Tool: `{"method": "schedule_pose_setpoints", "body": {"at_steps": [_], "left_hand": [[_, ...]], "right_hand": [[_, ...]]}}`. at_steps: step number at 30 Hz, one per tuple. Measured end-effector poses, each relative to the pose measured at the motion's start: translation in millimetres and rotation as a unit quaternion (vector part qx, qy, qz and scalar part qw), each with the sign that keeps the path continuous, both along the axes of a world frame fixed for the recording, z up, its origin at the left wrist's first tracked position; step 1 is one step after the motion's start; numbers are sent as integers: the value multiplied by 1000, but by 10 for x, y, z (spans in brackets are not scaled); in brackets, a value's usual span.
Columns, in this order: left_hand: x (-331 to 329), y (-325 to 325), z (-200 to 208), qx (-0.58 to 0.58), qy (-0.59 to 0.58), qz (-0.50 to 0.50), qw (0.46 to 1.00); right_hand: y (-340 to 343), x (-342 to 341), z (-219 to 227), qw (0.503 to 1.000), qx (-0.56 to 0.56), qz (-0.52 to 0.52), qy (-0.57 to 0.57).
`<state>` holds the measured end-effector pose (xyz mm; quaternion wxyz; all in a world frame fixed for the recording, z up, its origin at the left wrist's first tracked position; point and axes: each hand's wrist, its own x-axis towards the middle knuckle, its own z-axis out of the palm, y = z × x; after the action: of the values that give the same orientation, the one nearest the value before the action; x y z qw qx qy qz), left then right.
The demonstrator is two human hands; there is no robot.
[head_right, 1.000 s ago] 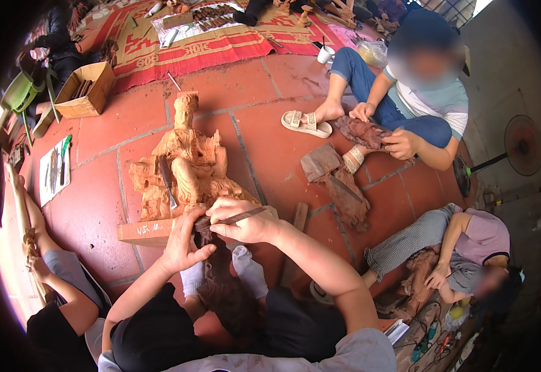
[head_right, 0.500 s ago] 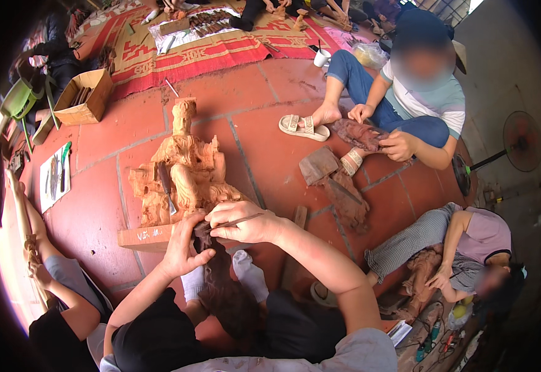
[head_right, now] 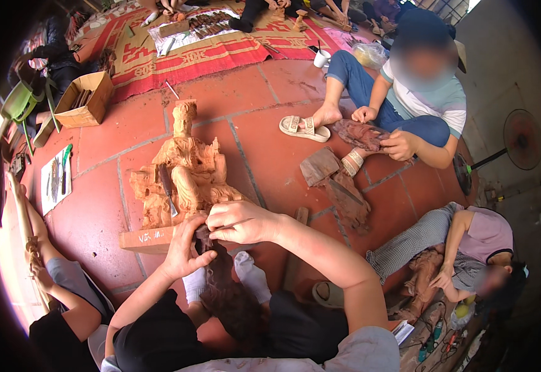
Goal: The person sits on the floor and carves a dark piece of wood using a small knife. They hold the wood with one hand and carefully shape it with the other, occasionally rotating the piece to access different sides.
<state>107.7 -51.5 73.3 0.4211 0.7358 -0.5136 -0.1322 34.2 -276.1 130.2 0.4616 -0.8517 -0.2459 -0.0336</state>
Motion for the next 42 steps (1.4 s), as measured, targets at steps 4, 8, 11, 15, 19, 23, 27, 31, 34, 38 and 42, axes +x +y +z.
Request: {"method": "schedule_pose_setpoints", "body": {"at_steps": [4,8,11,15,19,23,27,31,34,38,42], "left_hand": [[-4,0,-2,1,-3,4,1000],[-6,-10,6,-3,-4,3,1000],[-5,-10,1,0,-4,4,1000],[-7,-21,-5,-7,-4,2,1000],[-6,-16,13,-10,-4,3,1000],[-8,-20,17,-7,-8,1,1000],[3,-9,6,-7,-5,-2,1000],[0,-10,-5,-13,-10,-1,1000],[3,-12,9,-9,-15,-4,1000],[0,-1,-24,-2,2,-5,1000],[4,0,-1,-4,-2,-2,1000]], "right_hand": [[-40,14,-32,1000,-1,-12,24],[-20,-55,-57,999,35,-26,28],[-3,-48,-13,1000,2,3,4],[-31,-1,-96,999,27,2,-18],[-39,-58,-60,999,2,-30,43],[12,-99,-56,1000,11,-20,11],[-13,-10,-67,1000,-26,-12,-4],[7,-12,-53,1000,-11,-13,7],[86,-35,72,999,-32,-9,7],[60,24,62,997,-74,12,-1],[91,-32,22,997,-63,-12,-29]]}}
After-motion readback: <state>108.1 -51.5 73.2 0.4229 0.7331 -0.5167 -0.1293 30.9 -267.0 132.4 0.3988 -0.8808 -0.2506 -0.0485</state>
